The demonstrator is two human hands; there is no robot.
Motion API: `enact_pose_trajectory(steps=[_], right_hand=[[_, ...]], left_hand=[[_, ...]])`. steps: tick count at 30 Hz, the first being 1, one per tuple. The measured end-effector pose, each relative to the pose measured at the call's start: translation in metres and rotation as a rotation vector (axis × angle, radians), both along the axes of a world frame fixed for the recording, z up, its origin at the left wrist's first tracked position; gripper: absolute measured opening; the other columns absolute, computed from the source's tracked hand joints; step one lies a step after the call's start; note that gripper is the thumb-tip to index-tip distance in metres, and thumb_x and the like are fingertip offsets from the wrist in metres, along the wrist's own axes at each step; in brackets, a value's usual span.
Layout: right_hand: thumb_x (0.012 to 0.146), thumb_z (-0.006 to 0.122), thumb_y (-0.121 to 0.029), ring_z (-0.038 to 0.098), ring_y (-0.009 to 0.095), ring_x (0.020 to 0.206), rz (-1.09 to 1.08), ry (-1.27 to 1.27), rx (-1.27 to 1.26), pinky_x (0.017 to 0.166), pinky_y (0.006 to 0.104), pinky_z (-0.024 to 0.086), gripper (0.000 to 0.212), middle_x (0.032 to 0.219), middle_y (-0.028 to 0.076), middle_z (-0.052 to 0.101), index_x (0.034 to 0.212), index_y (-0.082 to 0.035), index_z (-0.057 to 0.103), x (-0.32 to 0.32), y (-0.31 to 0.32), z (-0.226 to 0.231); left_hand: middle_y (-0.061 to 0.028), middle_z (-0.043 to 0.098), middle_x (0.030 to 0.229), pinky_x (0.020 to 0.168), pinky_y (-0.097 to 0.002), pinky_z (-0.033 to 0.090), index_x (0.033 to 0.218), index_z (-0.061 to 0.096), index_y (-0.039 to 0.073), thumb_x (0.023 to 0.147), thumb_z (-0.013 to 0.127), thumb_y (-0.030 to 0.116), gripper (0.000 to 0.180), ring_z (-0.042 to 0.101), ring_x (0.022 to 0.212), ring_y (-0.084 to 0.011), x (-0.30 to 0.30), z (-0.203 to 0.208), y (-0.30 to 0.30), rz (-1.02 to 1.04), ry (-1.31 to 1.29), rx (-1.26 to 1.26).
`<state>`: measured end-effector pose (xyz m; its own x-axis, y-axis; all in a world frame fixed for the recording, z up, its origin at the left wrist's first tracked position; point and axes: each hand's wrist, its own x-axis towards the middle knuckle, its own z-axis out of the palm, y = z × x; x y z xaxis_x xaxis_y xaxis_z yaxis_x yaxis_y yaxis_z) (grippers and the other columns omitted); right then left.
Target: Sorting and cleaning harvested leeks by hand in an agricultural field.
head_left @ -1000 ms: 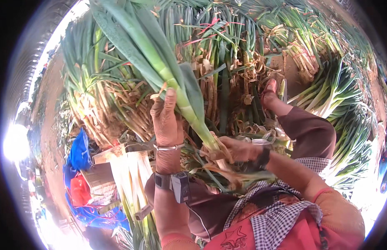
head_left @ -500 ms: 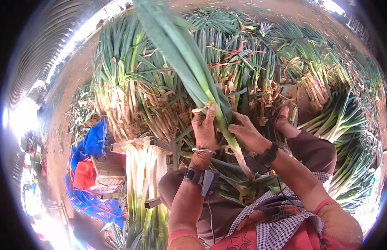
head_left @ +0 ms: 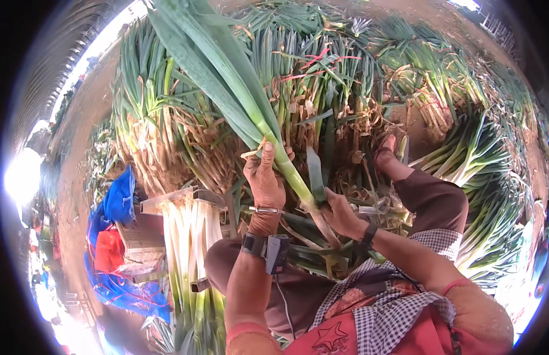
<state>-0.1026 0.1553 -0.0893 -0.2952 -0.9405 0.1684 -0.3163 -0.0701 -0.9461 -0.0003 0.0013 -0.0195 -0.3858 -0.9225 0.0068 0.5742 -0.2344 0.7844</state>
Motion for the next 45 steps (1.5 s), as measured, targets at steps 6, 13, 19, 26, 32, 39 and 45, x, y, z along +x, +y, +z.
enact_pose_trajectory(steps=[6,13,19,26,32,39,45], right_hand=[[0.085,0.058,-0.017,0.066,0.037,0.084,0.217,0.665,0.444,0.068,0.0461,0.053,0.024,0.095,0.017,0.065,0.106,-0.005,0.062,-0.004,0.067,-0.068],[0.081,0.055,-0.016,0.068,0.036,0.094,0.629,0.752,0.981,0.079,0.0479,0.054,0.027,0.097,0.017,0.071,0.101,-0.004,0.068,-0.063,0.101,-0.106],[0.091,0.062,-0.015,0.064,0.022,0.080,0.282,-0.029,0.332,0.073,0.0361,0.053,0.023,0.089,0.009,0.065,0.108,-0.001,0.059,-0.048,0.006,-0.016],[0.090,0.066,-0.014,0.053,0.004,0.062,0.208,-0.331,0.370,0.055,0.0217,0.044,0.016,0.073,-0.003,0.057,0.101,-0.004,0.059,0.012,-0.001,0.015],[0.091,0.066,-0.016,0.049,0.005,0.061,0.033,-0.231,0.392,0.055,0.0259,0.043,0.017,0.069,-0.002,0.053,0.097,-0.002,0.059,0.000,0.033,0.016],[0.092,0.064,-0.018,0.053,0.007,0.059,-0.081,-0.091,0.306,0.051,0.0278,0.043,0.023,0.068,0.001,0.055,0.103,0.001,0.057,-0.041,0.035,0.010],[0.088,0.067,-0.015,0.062,0.036,0.063,-0.100,0.133,0.228,0.057,0.0423,0.047,0.027,0.071,0.021,0.060,0.101,0.003,0.052,-0.018,0.007,0.018]], left_hand=[[-0.0121,0.067,0.089,0.065,-0.0306,0.057,0.111,0.058,0.004,0.092,0.066,0.035,0.037,0.066,0.074,-0.0174,0.004,0.014,-0.021,0.254,-0.121,-0.028],[-0.0114,0.062,0.094,0.069,-0.0307,0.054,0.129,0.046,0.006,0.094,0.061,0.042,0.053,0.059,0.077,-0.0175,0.054,0.046,-0.084,0.112,0.328,-0.163],[-0.0128,0.062,0.106,0.070,-0.0306,0.053,0.133,0.042,0.007,0.091,0.063,0.049,0.062,0.060,0.077,-0.0171,0.049,0.025,-0.070,0.217,0.131,-0.194],[-0.0151,0.056,0.124,0.089,-0.0365,0.051,0.142,0.038,0.011,0.096,0.055,0.047,0.060,0.061,0.102,-0.0259,0.023,0.025,-0.054,0.121,0.268,-0.093],[-0.0100,0.069,0.106,0.080,-0.0329,0.056,0.104,0.066,0.008,0.093,0.062,0.038,0.032,0.067,0.091,-0.0192,0.075,0.028,-0.095,0.333,0.266,-0.188],[-0.0082,0.066,0.089,0.078,-0.0376,0.055,0.097,0.064,0.003,0.092,0.064,0.034,0.031,0.065,0.085,-0.0200,0.075,0.033,-0.087,0.074,-1.093,-0.217],[-0.0129,0.064,0.103,0.077,-0.0336,0.053,0.131,0.047,0.003,0.093,0.065,0.036,0.054,0.064,0.091,-0.0217,-0.014,-0.010,-0.010,-0.166,-0.503,-0.325]])
